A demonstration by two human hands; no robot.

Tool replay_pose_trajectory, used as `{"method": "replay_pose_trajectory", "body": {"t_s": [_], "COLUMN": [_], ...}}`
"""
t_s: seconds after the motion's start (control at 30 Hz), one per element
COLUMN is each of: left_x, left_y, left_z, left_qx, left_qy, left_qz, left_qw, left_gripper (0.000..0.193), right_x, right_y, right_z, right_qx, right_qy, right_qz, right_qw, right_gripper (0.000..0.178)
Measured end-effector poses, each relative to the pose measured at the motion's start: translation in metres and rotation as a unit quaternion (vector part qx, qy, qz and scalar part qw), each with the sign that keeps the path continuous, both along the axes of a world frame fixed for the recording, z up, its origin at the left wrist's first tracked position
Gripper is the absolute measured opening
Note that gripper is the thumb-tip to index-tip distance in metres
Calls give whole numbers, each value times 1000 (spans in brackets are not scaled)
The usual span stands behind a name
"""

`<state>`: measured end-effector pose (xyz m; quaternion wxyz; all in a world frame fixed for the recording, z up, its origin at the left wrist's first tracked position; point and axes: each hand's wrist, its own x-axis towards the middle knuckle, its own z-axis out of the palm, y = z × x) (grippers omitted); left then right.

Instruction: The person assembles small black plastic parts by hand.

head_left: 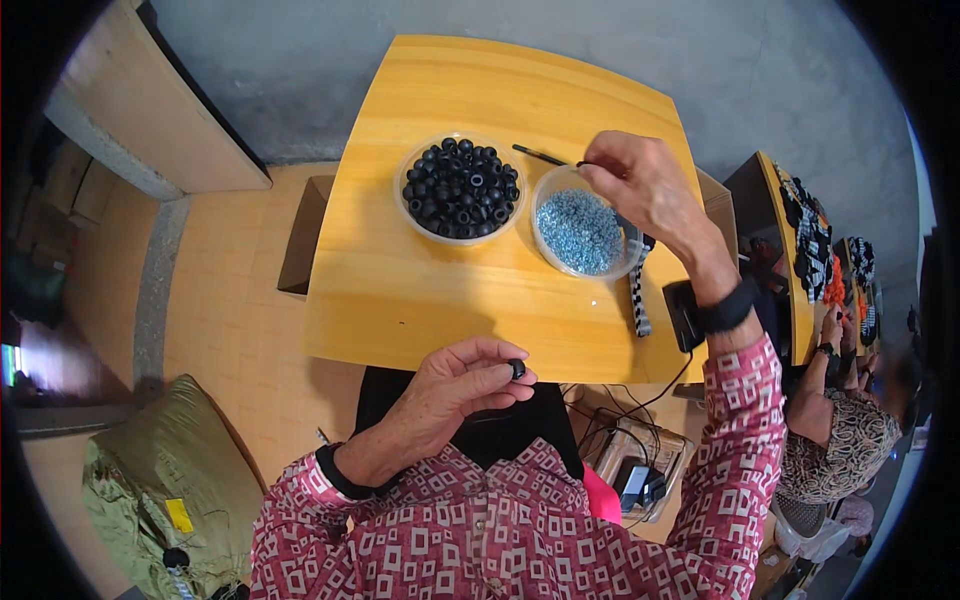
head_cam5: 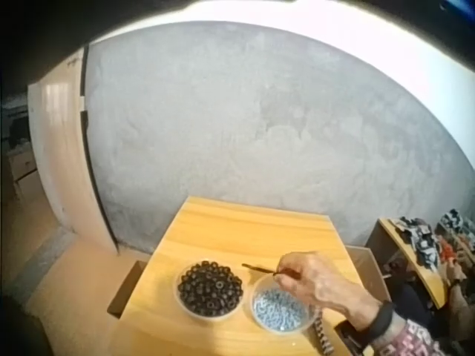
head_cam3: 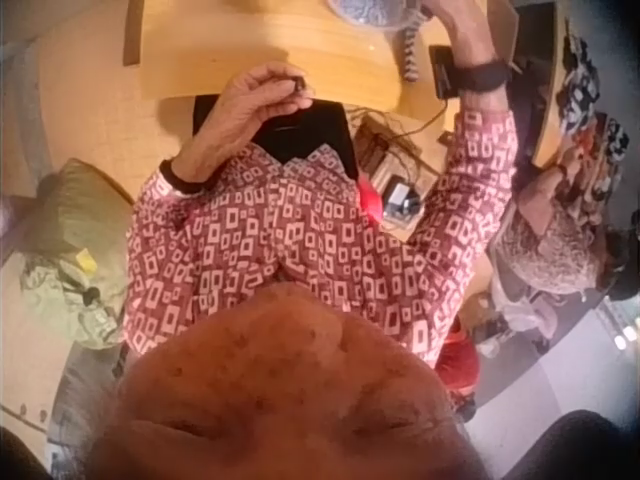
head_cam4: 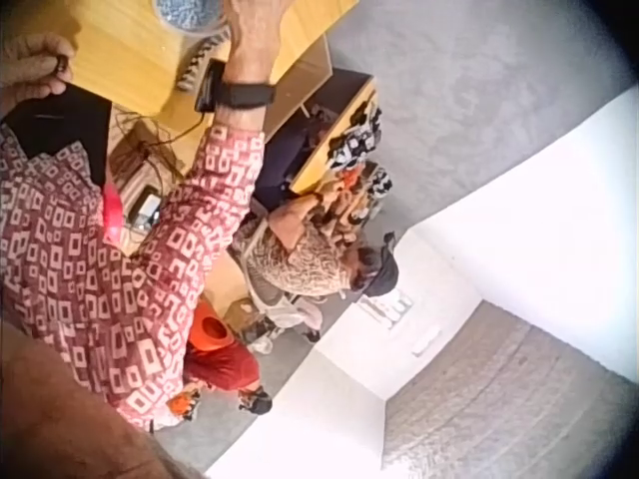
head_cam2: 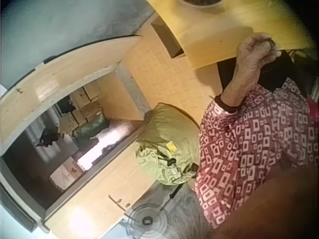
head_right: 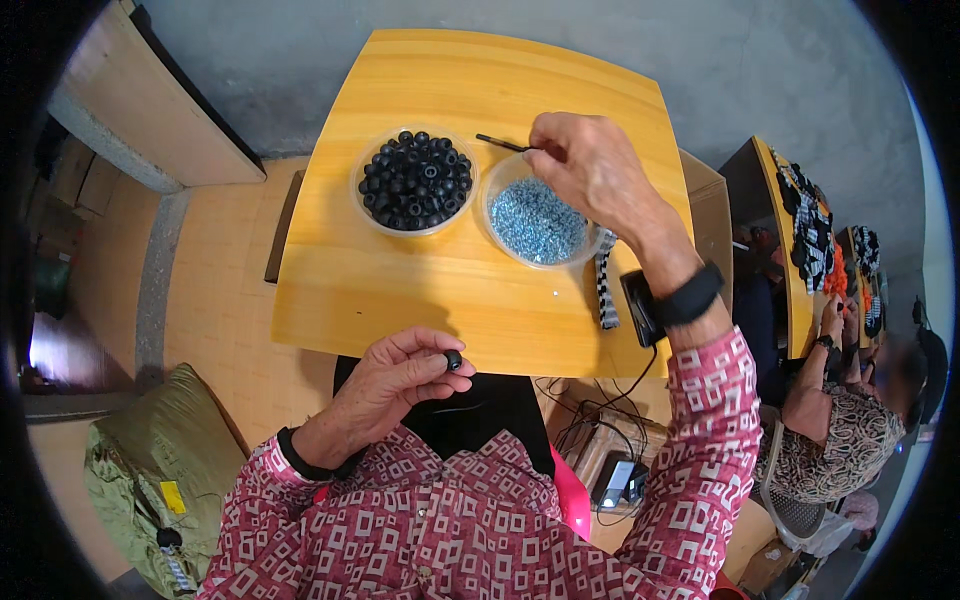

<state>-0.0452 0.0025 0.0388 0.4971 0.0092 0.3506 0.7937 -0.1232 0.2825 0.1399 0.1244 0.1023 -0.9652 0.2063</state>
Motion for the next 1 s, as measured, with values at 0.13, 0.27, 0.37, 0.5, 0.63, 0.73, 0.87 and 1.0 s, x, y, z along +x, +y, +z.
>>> {"method": "replay_pose_trajectory", "body": {"t_s": [0.13,0.27,0.37,0.5,0.63,0.73,0.87,1.0], "left_x": [-3,-5,-5,-5,-3,-1,1,6], "left_y": [-2,-5,-7,-2,-2,-3,-1,0], "left_z": [-6,-9,-12,-15,-15,-17,-18,-19], "left_qx": [14,7,-5,9,16,3,-7,-18], "left_qy": [7,-8,-22,-22,-29,-29,-36,-32], "left_qz": [1,9,16,2,5,8,5,-6], "left_qw": [1000,1000,1000,1000,999,1000,999,999], "left_gripper": [21,21,21,23,23,23,20,22], "right_x": [-39,-68,-89,-105,-67,-22,26,24], "right_y": [20,28,28,63,60,40,20,0], "right_z": [-22,-36,-37,-46,-28,-19,-11,-12], "right_qx": [89,132,157,52,-56,-24,-30,-34], "right_qy": [-93,-98,-174,63,50,52,11,-36], "right_qz": [-28,-56,-75,-155,-136,-87,-91,-63], "right_qw": [991,985,969,985,988,995,995,997], "right_gripper": [12,14,18,29,28,25,20,15]}}
